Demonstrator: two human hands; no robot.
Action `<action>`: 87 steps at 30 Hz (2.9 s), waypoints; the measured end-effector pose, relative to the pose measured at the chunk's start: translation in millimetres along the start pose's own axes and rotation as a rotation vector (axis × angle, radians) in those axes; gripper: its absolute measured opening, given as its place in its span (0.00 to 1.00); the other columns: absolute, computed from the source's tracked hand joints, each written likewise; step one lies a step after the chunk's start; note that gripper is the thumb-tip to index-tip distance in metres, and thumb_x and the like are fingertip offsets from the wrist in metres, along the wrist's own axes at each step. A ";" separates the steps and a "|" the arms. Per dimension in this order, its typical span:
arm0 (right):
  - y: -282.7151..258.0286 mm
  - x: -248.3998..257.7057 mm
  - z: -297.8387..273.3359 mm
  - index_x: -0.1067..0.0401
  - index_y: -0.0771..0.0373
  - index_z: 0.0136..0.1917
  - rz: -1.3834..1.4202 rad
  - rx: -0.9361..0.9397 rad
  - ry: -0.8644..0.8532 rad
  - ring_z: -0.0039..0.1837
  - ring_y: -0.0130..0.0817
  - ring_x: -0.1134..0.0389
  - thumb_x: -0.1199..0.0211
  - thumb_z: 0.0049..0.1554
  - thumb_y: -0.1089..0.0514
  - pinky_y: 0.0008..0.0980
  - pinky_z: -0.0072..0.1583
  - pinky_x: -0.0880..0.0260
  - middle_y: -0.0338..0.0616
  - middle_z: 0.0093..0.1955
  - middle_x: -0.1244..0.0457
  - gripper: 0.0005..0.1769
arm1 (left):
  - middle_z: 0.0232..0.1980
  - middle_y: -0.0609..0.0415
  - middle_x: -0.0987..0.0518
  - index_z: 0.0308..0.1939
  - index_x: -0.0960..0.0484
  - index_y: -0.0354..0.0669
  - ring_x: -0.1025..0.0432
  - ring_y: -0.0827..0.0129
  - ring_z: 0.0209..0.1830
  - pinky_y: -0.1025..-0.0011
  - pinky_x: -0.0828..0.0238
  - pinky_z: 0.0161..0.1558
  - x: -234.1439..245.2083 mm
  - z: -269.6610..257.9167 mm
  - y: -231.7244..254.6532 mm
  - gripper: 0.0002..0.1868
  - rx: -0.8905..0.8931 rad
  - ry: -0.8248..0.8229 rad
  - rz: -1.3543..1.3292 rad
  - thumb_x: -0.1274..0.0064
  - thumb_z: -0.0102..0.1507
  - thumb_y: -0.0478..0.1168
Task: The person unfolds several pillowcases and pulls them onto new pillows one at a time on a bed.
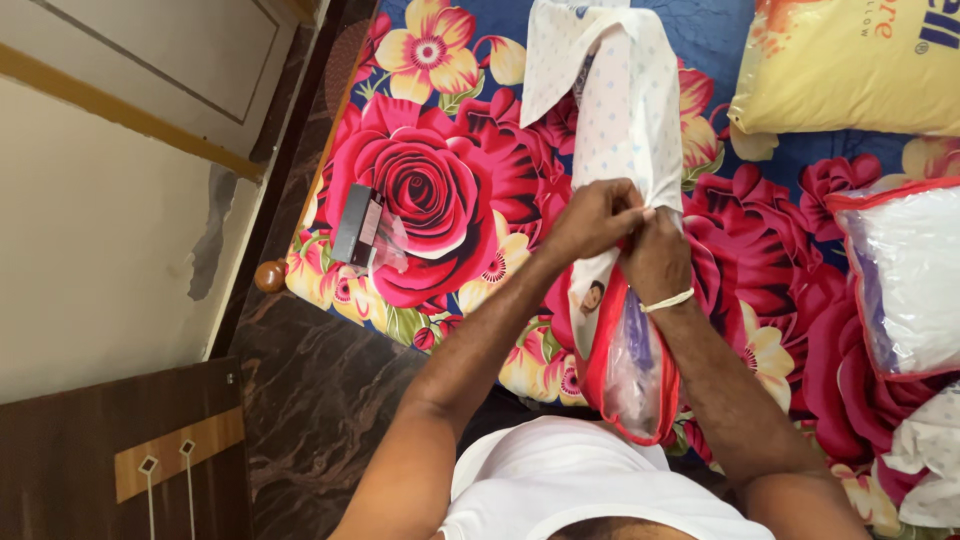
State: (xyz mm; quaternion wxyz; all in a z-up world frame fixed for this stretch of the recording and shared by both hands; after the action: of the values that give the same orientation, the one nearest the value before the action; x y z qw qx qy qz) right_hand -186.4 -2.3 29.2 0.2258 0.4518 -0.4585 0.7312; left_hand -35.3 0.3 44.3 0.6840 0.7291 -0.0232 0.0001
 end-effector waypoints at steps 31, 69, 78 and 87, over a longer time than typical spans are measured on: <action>59.2 -16.5 7.5 0.41 0.76 0.68 0.250 -0.128 0.090 0.48 0.69 0.33 0.46 0.57 0.69 0.60 0.49 0.35 0.69 0.42 0.35 0.25 | 0.36 0.42 0.19 0.41 0.24 0.38 0.24 0.47 0.38 0.54 0.30 0.41 12.7 -27.9 -57.9 0.10 0.176 -0.104 0.541 0.44 0.61 0.40; 112.1 -216.8 1.9 0.24 0.68 0.54 0.237 -0.189 -0.596 0.46 0.49 0.28 0.32 0.62 0.55 0.40 0.53 0.30 0.60 0.47 0.30 0.14 | 0.64 0.30 0.29 0.62 0.25 0.37 0.31 0.37 0.57 0.49 0.34 0.59 143.2 -197.2 -184.5 0.25 0.368 0.730 0.979 0.51 0.60 0.34; 118.2 -221.0 -2.0 0.27 0.63 0.62 0.401 -0.218 -0.137 0.52 0.49 0.29 0.39 0.58 0.64 0.41 0.53 0.30 0.55 0.51 0.30 0.18 | 0.71 0.36 0.34 0.63 0.24 0.39 0.41 0.40 0.72 0.47 0.48 0.71 38.1 -85.6 -133.8 0.23 -0.015 0.474 0.999 0.49 0.64 0.37; 98.3 -243.4 3.5 0.24 0.65 0.60 1.206 -0.824 -0.293 0.48 0.33 0.27 0.41 0.64 0.59 0.29 0.51 0.27 0.45 0.51 0.28 0.13 | 0.75 0.39 0.36 0.65 0.25 0.44 0.49 0.41 0.78 0.43 0.57 0.74 11.9 -49.7 -156.9 0.27 0.102 0.313 1.220 0.53 0.60 0.35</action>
State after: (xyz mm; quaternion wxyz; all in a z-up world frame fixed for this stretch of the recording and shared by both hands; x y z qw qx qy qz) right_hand -138.8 -31.8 -227.3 -0.1269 0.0933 -0.8891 0.4296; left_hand -16.5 59.4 -108.6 0.5206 0.6077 -0.3344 0.4978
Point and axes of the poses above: each hand's wrist, its own z-axis towards the middle knuckle, its own x-axis out of the back of the hand, y = z × x, the point moved 1 cm from there along z, towards the middle knuckle
